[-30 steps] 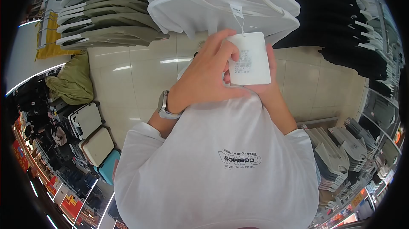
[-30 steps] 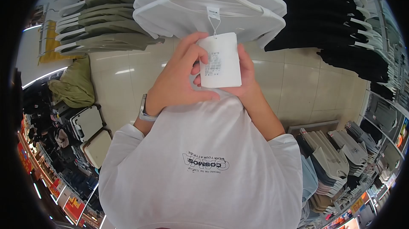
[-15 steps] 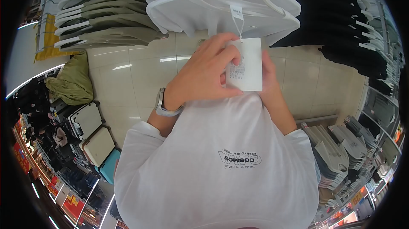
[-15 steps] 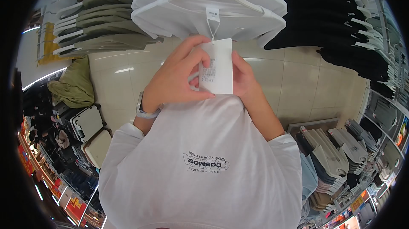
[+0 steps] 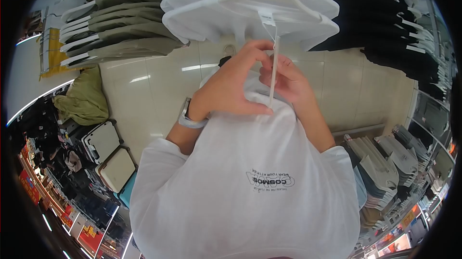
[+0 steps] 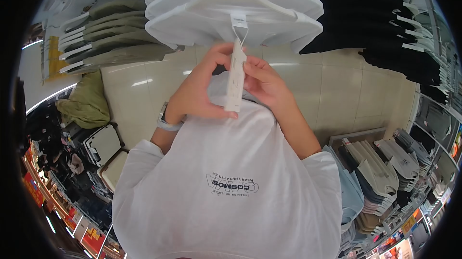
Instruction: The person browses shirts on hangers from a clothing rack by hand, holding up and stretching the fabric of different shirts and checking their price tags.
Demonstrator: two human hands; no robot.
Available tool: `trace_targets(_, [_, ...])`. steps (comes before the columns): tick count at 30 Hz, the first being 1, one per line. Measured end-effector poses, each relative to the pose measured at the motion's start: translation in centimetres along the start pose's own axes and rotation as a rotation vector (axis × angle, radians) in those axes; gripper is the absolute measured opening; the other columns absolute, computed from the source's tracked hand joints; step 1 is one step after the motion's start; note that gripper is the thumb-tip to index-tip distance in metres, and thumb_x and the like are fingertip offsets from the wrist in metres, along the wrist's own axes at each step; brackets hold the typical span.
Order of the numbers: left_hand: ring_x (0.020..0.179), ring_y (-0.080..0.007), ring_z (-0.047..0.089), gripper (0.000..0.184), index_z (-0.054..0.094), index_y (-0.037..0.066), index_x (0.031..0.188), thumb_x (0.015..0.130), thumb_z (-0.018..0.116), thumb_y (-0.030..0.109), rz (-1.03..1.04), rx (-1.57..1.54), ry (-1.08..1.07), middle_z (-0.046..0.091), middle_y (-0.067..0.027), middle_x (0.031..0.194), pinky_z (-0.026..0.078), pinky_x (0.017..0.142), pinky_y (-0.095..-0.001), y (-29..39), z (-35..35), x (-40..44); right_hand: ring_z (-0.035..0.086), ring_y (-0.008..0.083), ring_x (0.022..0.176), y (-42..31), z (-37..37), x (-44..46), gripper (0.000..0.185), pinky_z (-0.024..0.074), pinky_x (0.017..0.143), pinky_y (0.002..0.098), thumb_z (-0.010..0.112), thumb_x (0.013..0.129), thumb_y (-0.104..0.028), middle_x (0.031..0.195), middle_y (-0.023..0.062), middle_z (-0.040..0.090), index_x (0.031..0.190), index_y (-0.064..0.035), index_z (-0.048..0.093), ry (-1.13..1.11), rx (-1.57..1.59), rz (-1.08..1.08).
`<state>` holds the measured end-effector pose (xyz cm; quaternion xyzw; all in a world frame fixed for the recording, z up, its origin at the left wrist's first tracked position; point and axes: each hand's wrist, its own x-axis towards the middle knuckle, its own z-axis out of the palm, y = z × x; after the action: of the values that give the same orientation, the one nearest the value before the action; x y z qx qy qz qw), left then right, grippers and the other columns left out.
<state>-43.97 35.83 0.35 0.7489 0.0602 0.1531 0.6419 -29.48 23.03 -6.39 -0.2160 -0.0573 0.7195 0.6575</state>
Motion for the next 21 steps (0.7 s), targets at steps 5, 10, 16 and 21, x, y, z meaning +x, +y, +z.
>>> trace_targets(5, [0.092,-0.0265,0.057,0.064,0.047,0.006,0.115,0.063,0.081,0.025,0.019,0.172,0.103,0.048,-0.0132,0.127,0.046,0.077,-0.0377,-2.6,-1.1,0.8,0.044,0.0061,0.047,-2.0,0.4,-0.7,0.013,0.0353,0.048,0.0207,0.057,0.095,-0.022,0.076,-0.0016,0.061,0.096,-0.0097,0.061,0.353,-0.221,-0.158])
trace_targets(10, [0.091,-0.0252,0.057,0.062,0.045,0.005,0.127,0.075,0.071,0.026,-0.022,0.214,0.144,0.049,-0.0136,0.126,0.048,0.076,-0.0374,-3.6,-2.6,1.5,0.062,0.0123,0.059,-3.5,0.0,-0.2,0.012,0.0478,0.056,0.0246,0.06,0.092,-0.012,0.083,0.005,0.066,0.098,-0.0021,0.063,0.478,-0.3,-0.376])
trace_targets(16, [0.096,-0.0323,0.06,0.059,0.043,-0.001,0.128,0.079,0.068,0.022,-0.123,0.685,0.245,0.045,-0.0163,0.129,0.052,0.074,-0.0413,-5.4,-1.8,3.3,0.068,0.0212,0.078,-2.9,1.0,1.0,0.013,0.0551,0.075,0.032,0.06,0.091,-0.006,0.092,0.0118,0.068,0.098,0.0037,0.062,0.56,-0.628,-0.664])
trace_targets(21, [0.097,-0.0384,0.058,0.058,0.043,-0.001,0.127,0.079,0.068,0.018,-0.215,0.699,0.179,0.04,-0.0188,0.131,0.05,0.077,-0.0418,-6.0,-1.8,4.0,0.065,0.0201,0.09,-2.9,0.7,1.9,0.013,0.0534,0.083,0.0341,0.06,0.089,-0.002,0.1,0.0144,0.066,0.1,0.0039,0.062,0.496,-0.693,-0.823])
